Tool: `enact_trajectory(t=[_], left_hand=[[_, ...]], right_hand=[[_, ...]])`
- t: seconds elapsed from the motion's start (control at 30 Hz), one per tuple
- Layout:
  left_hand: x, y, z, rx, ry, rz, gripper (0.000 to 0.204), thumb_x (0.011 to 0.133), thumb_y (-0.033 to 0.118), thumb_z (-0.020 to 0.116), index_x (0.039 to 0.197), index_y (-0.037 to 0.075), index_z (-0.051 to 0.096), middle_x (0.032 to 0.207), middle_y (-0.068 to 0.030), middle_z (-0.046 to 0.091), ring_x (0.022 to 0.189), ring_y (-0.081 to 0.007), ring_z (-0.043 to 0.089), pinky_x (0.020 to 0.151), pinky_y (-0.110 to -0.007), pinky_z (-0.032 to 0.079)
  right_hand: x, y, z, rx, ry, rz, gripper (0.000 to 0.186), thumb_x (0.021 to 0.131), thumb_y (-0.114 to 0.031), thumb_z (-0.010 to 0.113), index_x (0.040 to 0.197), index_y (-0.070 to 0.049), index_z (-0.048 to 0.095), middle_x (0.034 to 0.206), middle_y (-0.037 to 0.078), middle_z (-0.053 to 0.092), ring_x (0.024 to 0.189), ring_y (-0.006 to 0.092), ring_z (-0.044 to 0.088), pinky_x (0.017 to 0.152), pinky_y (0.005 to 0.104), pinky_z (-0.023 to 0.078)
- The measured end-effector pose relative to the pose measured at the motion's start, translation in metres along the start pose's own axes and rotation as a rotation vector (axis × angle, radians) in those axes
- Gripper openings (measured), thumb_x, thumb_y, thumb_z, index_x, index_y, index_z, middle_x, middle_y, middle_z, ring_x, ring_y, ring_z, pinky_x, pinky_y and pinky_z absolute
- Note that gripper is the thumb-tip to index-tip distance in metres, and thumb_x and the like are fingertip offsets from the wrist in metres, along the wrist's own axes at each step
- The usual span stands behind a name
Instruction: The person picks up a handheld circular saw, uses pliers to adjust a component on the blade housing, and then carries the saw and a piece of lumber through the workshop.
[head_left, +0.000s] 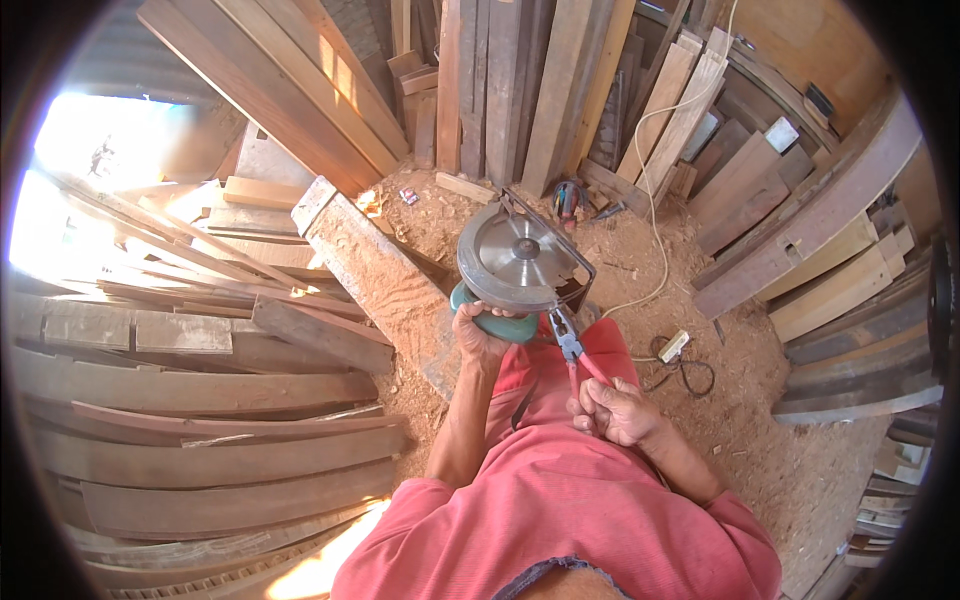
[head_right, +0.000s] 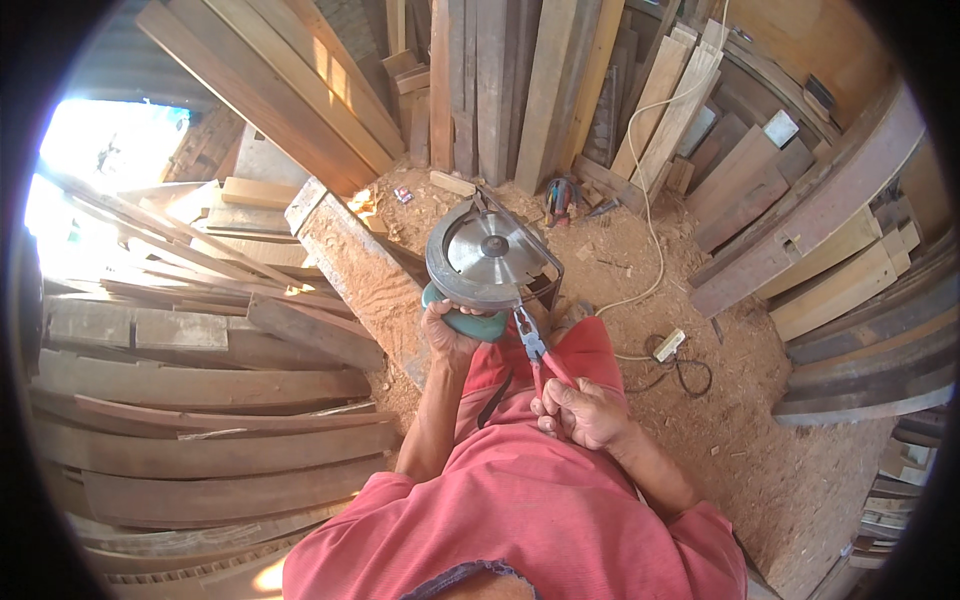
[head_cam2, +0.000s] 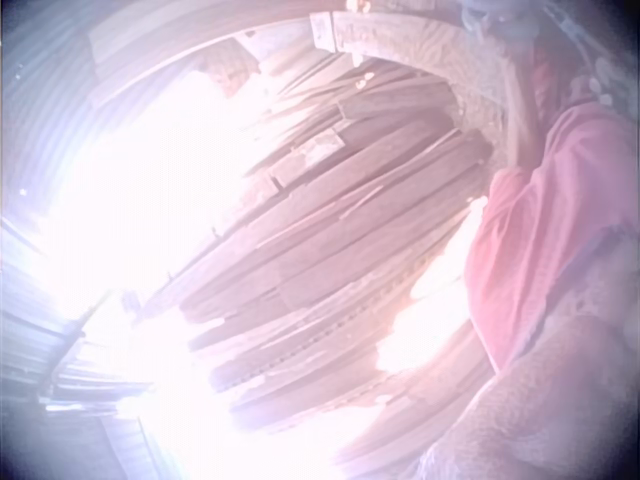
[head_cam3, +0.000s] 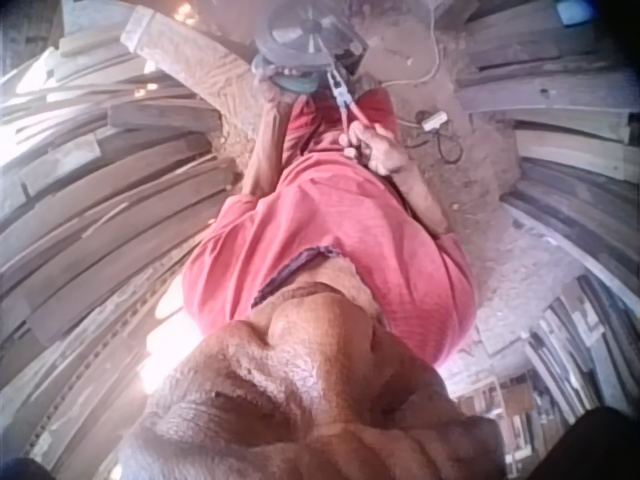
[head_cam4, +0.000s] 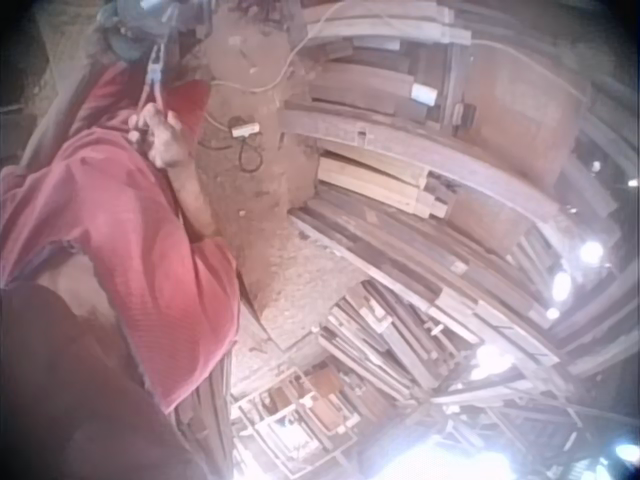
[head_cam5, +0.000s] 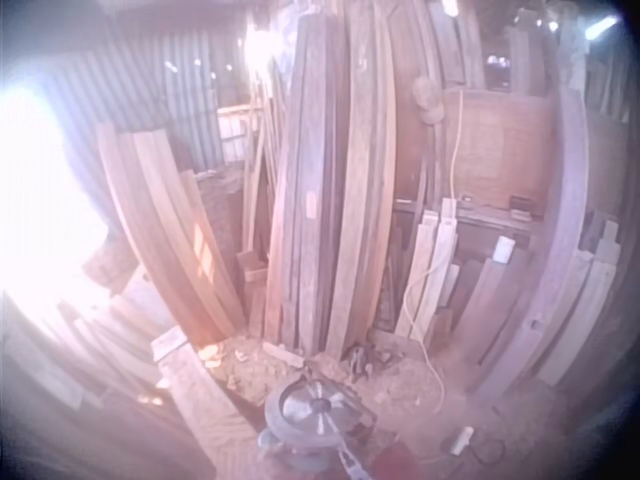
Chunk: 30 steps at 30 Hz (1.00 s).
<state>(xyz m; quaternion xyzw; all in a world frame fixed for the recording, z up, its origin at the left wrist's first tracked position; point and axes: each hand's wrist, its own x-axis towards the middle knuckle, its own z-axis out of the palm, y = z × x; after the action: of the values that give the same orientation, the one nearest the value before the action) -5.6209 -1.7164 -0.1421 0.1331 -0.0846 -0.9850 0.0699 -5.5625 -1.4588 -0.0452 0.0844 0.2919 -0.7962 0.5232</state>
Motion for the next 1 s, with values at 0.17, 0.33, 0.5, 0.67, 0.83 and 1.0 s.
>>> enact_trajectory(t=[0.17, 0.33, 0.5, 0.67, 0.83, 1.0], left_hand=[[0.003, 0.001, -0.003, -0.009, 0.003, -0.004, 0.009, 0.066, 0.011, 0.058, 0.070, 0.006, 0.052, 0.067, -0.0082, 0.052, 0.062, -0.0205, 0.050, 0.062, -0.036, 0.047], [0.003, 0.001, -0.006, -0.040, -0.031, -0.011, 0.010, 0.067, 0.011, 0.058, 0.072, 0.005, 0.052, 0.067, -0.0086, 0.052, 0.062, -0.0206, 0.050, 0.061, -0.036, 0.047], [0.002, 0.001, -0.006, 0.003, -0.005, 0.009, 0.013, 0.066, 0.010, 0.055, 0.077, 0.004, 0.054, 0.068, -0.0072, 0.053, 0.063, -0.0186, 0.051, 0.062, -0.033, 0.047], [0.001, 0.004, -0.007, -0.001, -0.001, 0.003, 0.012, 0.067, 0.009, 0.056, 0.079, 0.003, 0.055, 0.069, -0.0066, 0.054, 0.063, -0.0190, 0.052, 0.063, -0.034, 0.048], [0.000, -0.001, -0.001, 0.006, 0.012, 0.013, 0.015, 0.066, 0.010, 0.057, 0.080, 0.004, 0.056, 0.068, -0.0071, 0.053, 0.062, -0.0183, 0.050, 0.061, -0.034, 0.046], [0.003, 0.001, -0.006, 0.009, -0.039, -0.016, 0.011, 0.066, 0.009, 0.058, 0.076, 0.005, 0.054, 0.067, -0.0058, 0.052, 0.063, -0.0186, 0.050, 0.064, -0.036, 0.047]], right_hand=[[0.001, 0.000, 0.010, -0.004, 0.034, -0.028, 0.041, 0.099, -0.028, 0.054, 0.065, -0.007, 0.045, 0.074, 0.003, 0.044, 0.079, 0.0155, 0.042, 0.070, 0.0272, 0.040], [0.003, 0.006, 0.006, -0.017, -0.019, -0.069, 0.039, 0.098, -0.026, 0.055, 0.064, -0.008, 0.045, 0.075, 0.003, 0.043, 0.078, 0.0142, 0.040, 0.071, 0.0263, 0.039], [0.002, 0.010, 0.004, 0.013, -0.016, -0.056, 0.035, 0.098, -0.024, 0.056, 0.067, -0.008, 0.048, 0.075, 0.000, 0.044, 0.083, 0.0130, 0.044, 0.070, 0.0252, 0.040], [0.003, 0.012, 0.002, 0.040, -0.060, -0.073, 0.034, 0.098, -0.023, 0.057, 0.068, -0.008, 0.049, 0.074, -0.001, 0.044, 0.084, 0.0127, 0.046, 0.070, 0.0247, 0.040], [0.002, 0.013, 0.000, 0.081, -0.121, -0.089, 0.032, 0.099, -0.024, 0.055, 0.072, -0.007, 0.050, 0.076, -0.001, 0.044, 0.082, 0.0121, 0.043, 0.071, 0.0242, 0.040], [0.000, 0.004, -0.006, 0.043, -0.030, 0.003, 0.033, 0.099, -0.027, 0.055, 0.110, 0.003, 0.062, 0.109, 0.010, 0.062, 0.091, 0.0150, 0.062, 0.086, 0.0307, 0.053]])
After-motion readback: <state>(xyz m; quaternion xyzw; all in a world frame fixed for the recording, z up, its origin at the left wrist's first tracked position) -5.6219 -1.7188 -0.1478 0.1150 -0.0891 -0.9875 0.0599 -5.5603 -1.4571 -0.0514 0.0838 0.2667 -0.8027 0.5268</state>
